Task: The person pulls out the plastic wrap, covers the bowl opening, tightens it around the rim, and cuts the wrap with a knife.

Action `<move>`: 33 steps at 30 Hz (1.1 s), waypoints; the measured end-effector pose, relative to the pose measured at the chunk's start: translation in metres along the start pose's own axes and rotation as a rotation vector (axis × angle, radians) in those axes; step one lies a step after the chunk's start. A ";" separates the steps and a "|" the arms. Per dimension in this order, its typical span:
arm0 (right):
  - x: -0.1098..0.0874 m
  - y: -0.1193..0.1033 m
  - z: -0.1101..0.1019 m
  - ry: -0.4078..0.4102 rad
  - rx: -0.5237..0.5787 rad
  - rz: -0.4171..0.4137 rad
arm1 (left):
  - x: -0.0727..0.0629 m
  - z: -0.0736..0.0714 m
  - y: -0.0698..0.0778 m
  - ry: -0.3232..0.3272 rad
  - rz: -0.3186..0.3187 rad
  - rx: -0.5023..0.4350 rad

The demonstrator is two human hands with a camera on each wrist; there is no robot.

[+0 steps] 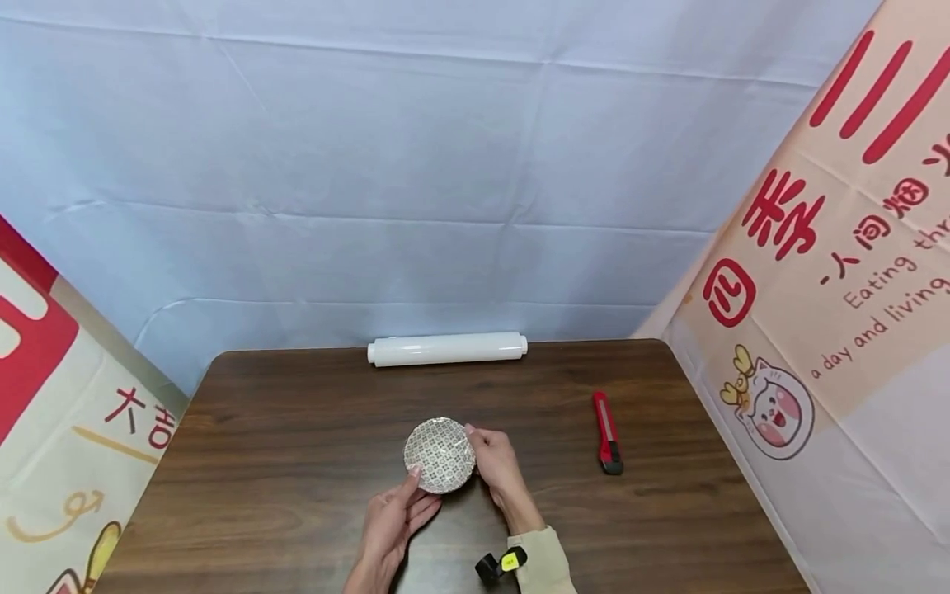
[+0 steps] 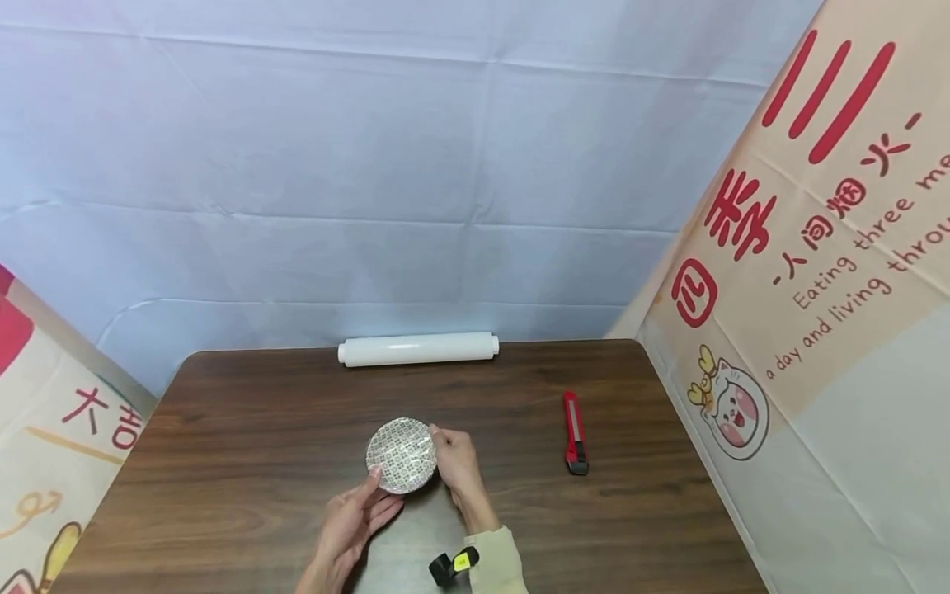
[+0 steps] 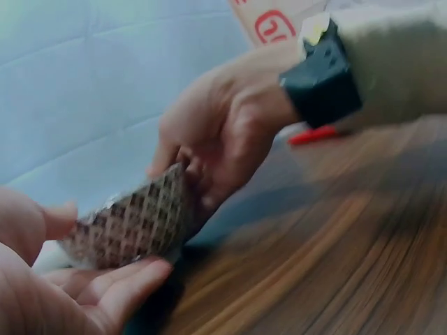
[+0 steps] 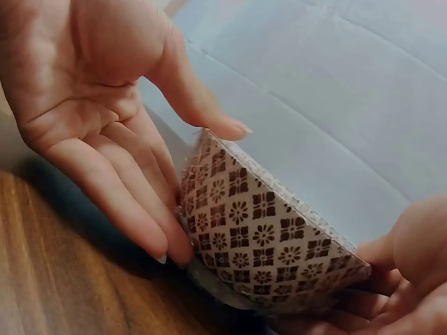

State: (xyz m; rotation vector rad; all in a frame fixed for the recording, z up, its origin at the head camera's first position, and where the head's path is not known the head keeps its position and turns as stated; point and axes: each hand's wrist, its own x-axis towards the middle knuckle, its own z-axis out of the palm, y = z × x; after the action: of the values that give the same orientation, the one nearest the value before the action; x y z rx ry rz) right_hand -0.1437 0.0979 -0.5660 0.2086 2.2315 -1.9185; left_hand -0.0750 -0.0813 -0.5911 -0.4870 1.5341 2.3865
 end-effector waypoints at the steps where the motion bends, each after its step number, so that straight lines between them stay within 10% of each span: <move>1: -0.001 0.000 0.000 0.003 -0.004 0.000 | 0.000 0.000 0.000 0.020 0.007 0.025; 10: -0.005 0.008 0.007 0.074 0.030 0.019 | 0.007 0.016 -0.002 0.395 0.193 0.166; 24: -0.009 0.013 0.009 0.116 0.186 0.024 | 0.016 0.013 0.004 0.338 0.152 0.012; 33: -0.008 0.013 0.001 0.125 0.099 0.020 | 0.018 0.008 0.010 0.319 0.160 0.182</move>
State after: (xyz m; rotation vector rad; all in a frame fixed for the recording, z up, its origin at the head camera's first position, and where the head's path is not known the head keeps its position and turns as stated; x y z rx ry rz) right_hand -0.1327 0.0988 -0.5764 0.3737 2.2020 -2.0611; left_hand -0.0964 -0.0772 -0.5874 -0.7580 1.9738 2.3382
